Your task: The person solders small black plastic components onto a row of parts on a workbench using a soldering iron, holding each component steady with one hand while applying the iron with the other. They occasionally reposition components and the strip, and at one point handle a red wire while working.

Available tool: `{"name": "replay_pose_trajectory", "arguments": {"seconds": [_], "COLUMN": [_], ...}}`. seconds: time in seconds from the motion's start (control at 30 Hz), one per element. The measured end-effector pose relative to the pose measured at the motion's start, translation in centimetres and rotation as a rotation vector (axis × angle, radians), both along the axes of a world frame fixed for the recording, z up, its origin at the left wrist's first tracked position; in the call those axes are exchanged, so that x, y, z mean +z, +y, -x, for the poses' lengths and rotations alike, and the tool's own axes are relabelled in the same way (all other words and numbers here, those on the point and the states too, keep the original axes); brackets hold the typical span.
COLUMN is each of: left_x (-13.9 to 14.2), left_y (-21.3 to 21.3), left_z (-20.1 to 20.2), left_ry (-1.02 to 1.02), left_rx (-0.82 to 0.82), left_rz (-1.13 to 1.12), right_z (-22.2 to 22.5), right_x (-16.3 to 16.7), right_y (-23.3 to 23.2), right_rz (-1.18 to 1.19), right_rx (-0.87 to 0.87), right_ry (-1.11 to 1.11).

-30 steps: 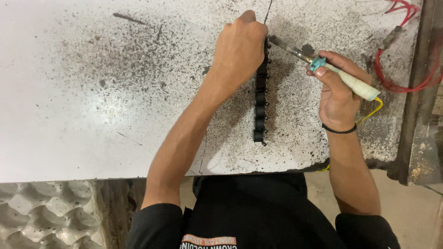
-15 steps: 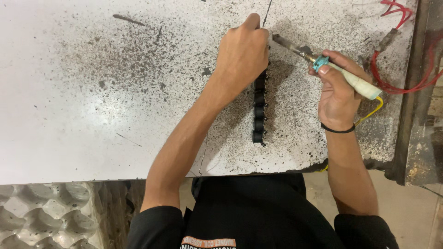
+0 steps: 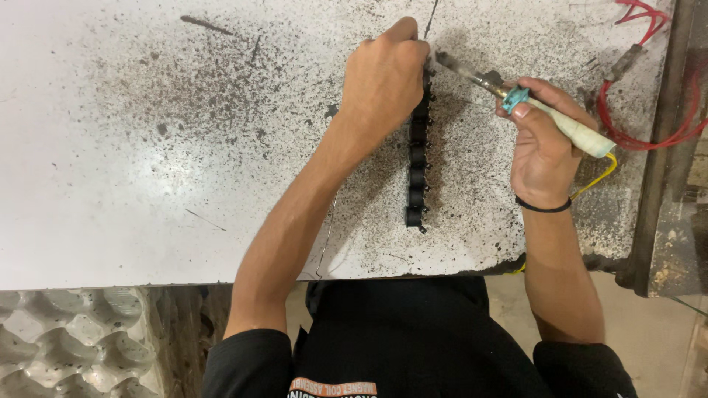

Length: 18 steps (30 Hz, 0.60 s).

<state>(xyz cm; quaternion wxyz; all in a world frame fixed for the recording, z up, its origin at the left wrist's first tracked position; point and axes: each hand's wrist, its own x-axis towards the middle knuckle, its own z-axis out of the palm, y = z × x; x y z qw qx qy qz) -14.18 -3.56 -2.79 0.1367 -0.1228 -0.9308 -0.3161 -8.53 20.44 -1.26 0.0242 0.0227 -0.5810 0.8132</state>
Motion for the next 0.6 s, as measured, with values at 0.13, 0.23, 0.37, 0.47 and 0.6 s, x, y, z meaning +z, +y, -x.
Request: {"name": "replay_pose_trajectory", "arguments": {"seconds": [0.13, 0.23, 0.37, 0.47, 0.6], "left_x": [-0.6, -1.0, -0.4, 1.1, 2.4], "left_y": [-0.1, 0.2, 0.2, -0.6, -1.8], "left_z": [0.1, 0.4, 0.6, -0.4, -3.2], "left_ry": [0.047, -0.001, 0.000, 0.091, 0.062], "left_rx": [-0.013, -0.020, -0.034, -0.014, 0.037], "left_rz": [0.024, 0.041, 0.054, -0.009, -0.136], "right_z": [0.0, 0.0, 0.2, -0.1, -2.8], "right_x": [-0.2, -0.3, 0.2, 1.1, 0.8], "right_y": [0.1, 0.1, 0.5, 1.2, 1.5], "right_rz": [-0.017, -0.023, 0.004, 0.058, -0.029], "right_rx": [0.026, 0.008, 0.062, -0.004, -0.032], "right_ry": [0.017, 0.036, 0.013, 0.029, 0.060]}}
